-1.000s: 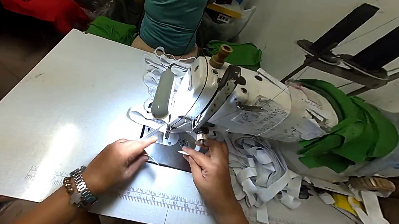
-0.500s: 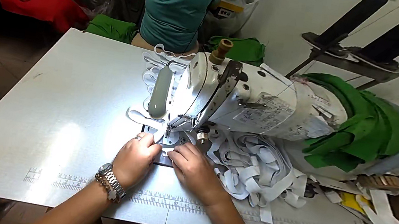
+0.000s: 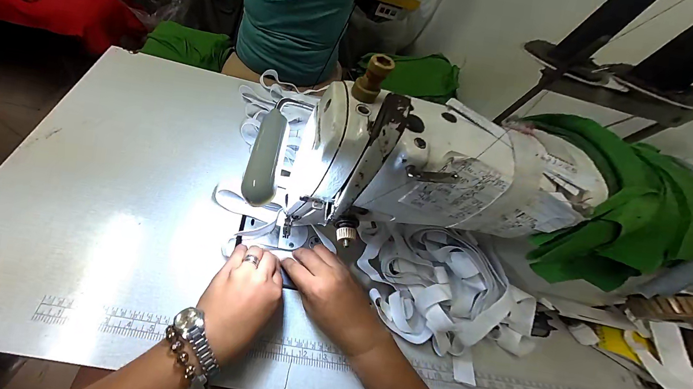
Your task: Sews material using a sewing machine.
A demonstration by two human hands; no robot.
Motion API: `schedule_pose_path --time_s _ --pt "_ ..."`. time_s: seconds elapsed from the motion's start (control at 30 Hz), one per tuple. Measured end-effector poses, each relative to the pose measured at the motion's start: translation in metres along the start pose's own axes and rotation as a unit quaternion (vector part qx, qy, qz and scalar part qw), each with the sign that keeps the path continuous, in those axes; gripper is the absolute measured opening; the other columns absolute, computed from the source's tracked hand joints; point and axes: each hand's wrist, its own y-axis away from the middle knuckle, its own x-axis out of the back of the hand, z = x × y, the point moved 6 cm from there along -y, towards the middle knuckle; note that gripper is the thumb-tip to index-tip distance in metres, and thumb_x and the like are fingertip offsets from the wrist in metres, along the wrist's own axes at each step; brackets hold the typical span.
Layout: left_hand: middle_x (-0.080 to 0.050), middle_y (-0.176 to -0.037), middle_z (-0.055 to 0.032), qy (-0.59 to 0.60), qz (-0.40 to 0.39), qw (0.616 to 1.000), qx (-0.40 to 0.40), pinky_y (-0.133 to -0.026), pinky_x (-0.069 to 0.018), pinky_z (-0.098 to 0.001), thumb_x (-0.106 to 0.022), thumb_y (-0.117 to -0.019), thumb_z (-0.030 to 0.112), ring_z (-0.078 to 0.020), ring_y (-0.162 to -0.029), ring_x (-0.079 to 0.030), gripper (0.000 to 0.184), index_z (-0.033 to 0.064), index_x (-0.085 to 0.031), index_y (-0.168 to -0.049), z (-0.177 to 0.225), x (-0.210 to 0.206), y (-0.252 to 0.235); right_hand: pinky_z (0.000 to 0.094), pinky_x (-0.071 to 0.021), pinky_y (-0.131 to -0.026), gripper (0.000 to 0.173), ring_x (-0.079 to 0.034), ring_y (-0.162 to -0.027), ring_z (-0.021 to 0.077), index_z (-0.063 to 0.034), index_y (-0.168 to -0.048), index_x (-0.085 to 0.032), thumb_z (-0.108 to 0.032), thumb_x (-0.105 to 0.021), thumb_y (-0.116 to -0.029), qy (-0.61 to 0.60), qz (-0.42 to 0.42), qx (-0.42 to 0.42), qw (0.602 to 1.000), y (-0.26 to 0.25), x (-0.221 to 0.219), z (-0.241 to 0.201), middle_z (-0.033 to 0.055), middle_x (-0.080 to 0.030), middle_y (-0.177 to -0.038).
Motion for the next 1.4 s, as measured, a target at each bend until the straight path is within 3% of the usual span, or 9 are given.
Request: schedule_pose_path --time_s 0.13,0.2,0.27,0.43,0.6,1.0,1.4 --pt "-0.067 -0.130 -0.0207 0.043 -0.022 0.998 0.034 -0.110 -0.0456 -0.0532 -0.057 -0.1004 0.018 -0.0355 -0.125 -0.064 0.036 -0.0030 -0.067 -0.128 -0.009 -0.015 -0.002 0.0408 -0.0595 -0.080 0.022 -0.069 -0.093 0.0307 -0.0049 -0.104 -0.077 0.005 -0.067 -0.0867 0.014 -0.022 -0.016 1.000 -0.007 0.000 0.008 0.0136 -0.071 -0.097" --pt "-0.065 -0.134 -0.0199 0.071 -0.011 0.997 0.020 -0.114 -0.0390 -0.0594 -0.049 -0.1043 0.031 -0.0357 -0.129 -0.061 0.046 -0.0011 -0.065 -0.133 -0.018 -0.020 -0.004 0.0428 -0.0596 -0.080 0.026 -0.069 -0.094 0.0330 -0.0046 -0.106 -0.077 0.007 -0.068 -0.0851 0.007 -0.018 -0.028 0.999 -0.010 -0.001 0.014 0.0149 -0.071 -0.099" --pt "-0.064 -0.136 -0.0191 0.093 -0.008 0.996 0.005 -0.116 -0.0342 -0.0626 -0.044 -0.1049 0.035 -0.0358 -0.131 -0.059 0.051 0.0001 -0.064 -0.136 -0.025 -0.022 -0.005 0.0442 -0.0594 -0.083 0.028 -0.070 -0.098 0.0344 -0.0045 -0.108 -0.078 0.008 -0.068 -0.0847 -0.005 -0.009 -0.034 0.999 -0.012 -0.002 0.018 0.0157 -0.073 -0.104" --pt "-0.061 -0.141 -0.0151 0.161 0.000 0.987 0.004 -0.117 -0.0360 -0.0505 -0.042 -0.1035 0.038 -0.0317 -0.134 -0.055 0.053 0.0060 -0.062 -0.141 -0.040 -0.028 -0.005 0.0416 -0.0574 -0.091 0.026 -0.069 -0.104 0.0318 -0.0053 -0.108 -0.078 0.005 -0.066 -0.0875 -0.031 0.035 -0.069 0.997 -0.010 -0.009 0.027 0.0135 -0.074 -0.109" --pt "-0.059 -0.144 -0.0127 0.168 -0.009 0.986 0.015 -0.116 -0.0384 -0.0459 -0.042 -0.1032 0.040 -0.0302 -0.136 -0.052 0.054 0.0084 -0.059 -0.144 -0.042 -0.029 -0.005 0.0417 -0.0570 -0.094 0.027 -0.070 -0.107 0.0322 -0.0033 -0.109 -0.078 0.007 -0.063 -0.0894 -0.048 0.049 -0.097 0.993 -0.008 -0.009 0.032 0.0154 -0.074 -0.113" --pt "-0.056 -0.149 -0.0120 0.183 -0.018 0.983 0.018 -0.119 -0.0339 -0.0456 -0.041 -0.1041 0.038 -0.0287 -0.141 -0.049 0.054 0.0072 -0.058 -0.145 -0.043 -0.030 -0.006 0.0396 -0.0558 -0.097 0.026 -0.072 -0.106 0.0298 -0.0023 -0.105 -0.079 0.009 -0.062 -0.0884 -0.069 0.080 -0.089 0.990 -0.007 -0.006 0.032 0.0147 -0.076 -0.111" --pt "-0.057 -0.147 -0.0129 0.168 -0.015 0.985 0.020 -0.117 -0.0361 -0.0463 -0.041 -0.1034 0.038 -0.0309 -0.139 -0.050 0.055 0.0069 -0.058 -0.145 -0.042 -0.029 -0.006 0.0376 -0.0547 -0.098 0.025 -0.070 -0.107 0.0296 -0.0012 -0.106 -0.078 0.009 -0.063 -0.0894 -0.062 0.083 -0.097 0.990 -0.010 -0.008 0.027 0.0144 -0.075 -0.108"
